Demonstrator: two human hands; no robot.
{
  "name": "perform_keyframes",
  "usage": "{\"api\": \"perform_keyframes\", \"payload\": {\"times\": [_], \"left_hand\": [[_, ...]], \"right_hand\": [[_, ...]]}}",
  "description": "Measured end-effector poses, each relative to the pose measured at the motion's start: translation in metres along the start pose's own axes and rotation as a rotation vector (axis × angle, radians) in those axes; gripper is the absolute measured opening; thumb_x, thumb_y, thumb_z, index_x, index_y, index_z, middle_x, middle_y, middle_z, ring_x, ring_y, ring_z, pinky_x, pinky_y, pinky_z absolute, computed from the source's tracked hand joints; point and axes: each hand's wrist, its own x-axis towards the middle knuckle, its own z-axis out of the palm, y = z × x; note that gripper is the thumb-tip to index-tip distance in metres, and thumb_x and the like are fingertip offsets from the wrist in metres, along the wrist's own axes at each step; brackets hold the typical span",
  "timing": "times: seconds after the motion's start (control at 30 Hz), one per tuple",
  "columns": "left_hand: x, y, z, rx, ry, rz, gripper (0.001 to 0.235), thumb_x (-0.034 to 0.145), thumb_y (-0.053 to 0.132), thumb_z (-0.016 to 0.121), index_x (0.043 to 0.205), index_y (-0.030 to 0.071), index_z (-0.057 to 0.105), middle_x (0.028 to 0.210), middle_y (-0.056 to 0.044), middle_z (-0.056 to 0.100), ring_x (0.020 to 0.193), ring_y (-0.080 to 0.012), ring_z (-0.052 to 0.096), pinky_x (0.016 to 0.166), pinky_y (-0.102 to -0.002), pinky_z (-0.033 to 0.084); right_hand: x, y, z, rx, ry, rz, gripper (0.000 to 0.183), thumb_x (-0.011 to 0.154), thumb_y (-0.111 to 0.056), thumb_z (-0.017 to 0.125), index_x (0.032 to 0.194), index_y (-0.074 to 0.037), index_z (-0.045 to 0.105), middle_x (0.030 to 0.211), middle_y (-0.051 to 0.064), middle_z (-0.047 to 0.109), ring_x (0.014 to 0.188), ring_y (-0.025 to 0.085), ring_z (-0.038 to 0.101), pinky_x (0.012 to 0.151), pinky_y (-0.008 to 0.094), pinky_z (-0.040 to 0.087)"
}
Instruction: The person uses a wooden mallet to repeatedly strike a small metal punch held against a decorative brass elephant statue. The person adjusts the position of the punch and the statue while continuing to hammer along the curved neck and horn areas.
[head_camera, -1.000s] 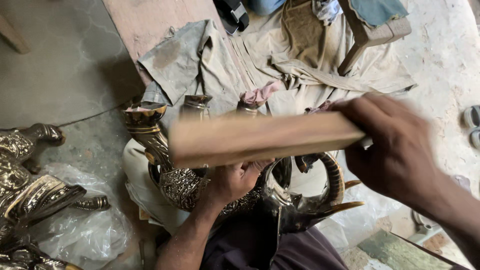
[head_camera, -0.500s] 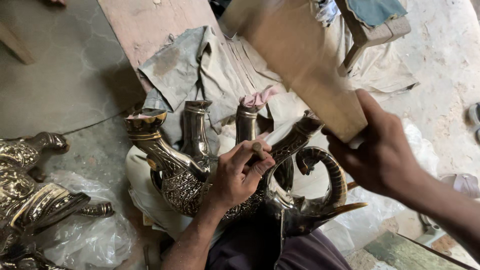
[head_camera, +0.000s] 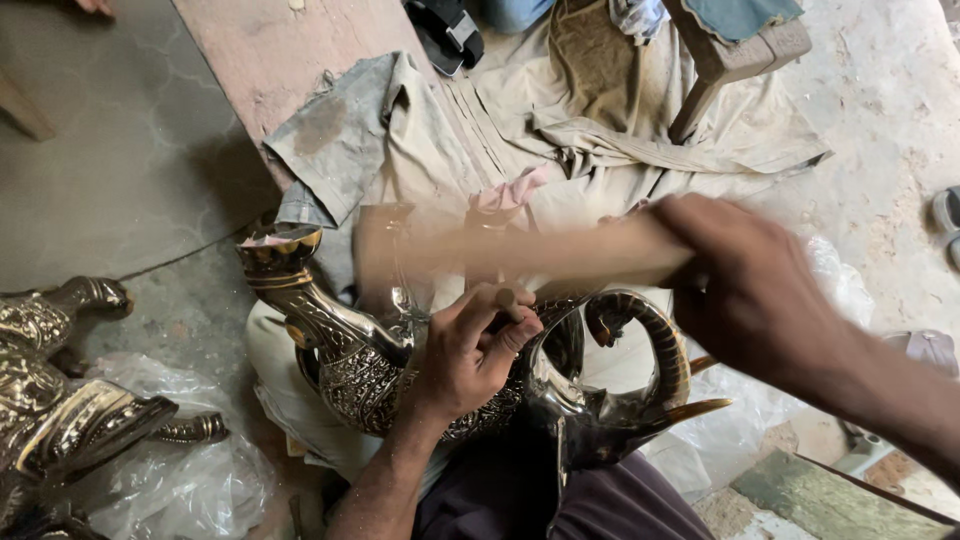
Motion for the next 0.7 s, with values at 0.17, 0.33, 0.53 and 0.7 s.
{"api": "perform_keyframes", "payload": {"times": [0.17,0.33,0.53,0.7], "left_hand": [[-0.003,-0.006,0.002,0.036,-0.002,0.003,0.025,0.105,0.029,0.062,0.124,0.013,0.059,0.11,-0.011,0.073,0.093,-0.0206,0.079,0.063,-0.027,0.065],[-0.003,-0.007,0.004,0.054,-0.024,-0.008,0.023,0.105,0.029,0.062,0.121,0.013,0.064,0.099,-0.008,0.074,0.091,-0.0201,0.08,0.06,-0.026,0.064],[-0.003,0.0,-0.001,0.068,-0.027,-0.058,0.025,0.103,0.03,0.063,0.118,0.011,0.065,0.101,-0.01,0.074,0.082,-0.0187,0.078,0.057,-0.025,0.063],[-0.002,0.002,0.001,0.072,-0.012,-0.029,0.02,0.101,0.026,0.064,0.114,0.012,0.068,0.099,-0.009,0.074,0.083,-0.0186,0.078,0.058,-0.025,0.063]], "right_hand": [[-0.002,-0.01,-0.003,0.222,0.042,-0.072,0.017,0.09,-0.01,0.063,0.105,-0.016,0.059,0.086,0.0,0.069,0.07,0.012,0.066,0.06,0.033,0.049],[-0.003,-0.025,-0.005,-0.135,0.136,-0.2,0.024,0.086,-0.012,0.066,0.109,-0.014,0.062,0.093,0.006,0.07,0.077,0.019,0.065,0.064,0.036,0.056],[-0.005,-0.026,-0.005,-0.157,0.094,-0.192,0.016,0.092,-0.016,0.066,0.108,-0.014,0.062,0.089,0.004,0.068,0.072,0.018,0.062,0.063,0.037,0.05],[-0.007,-0.028,-0.006,-0.477,0.098,-0.193,0.015,0.091,-0.017,0.071,0.103,-0.014,0.063,0.085,0.005,0.068,0.071,0.021,0.059,0.065,0.04,0.05]]}}
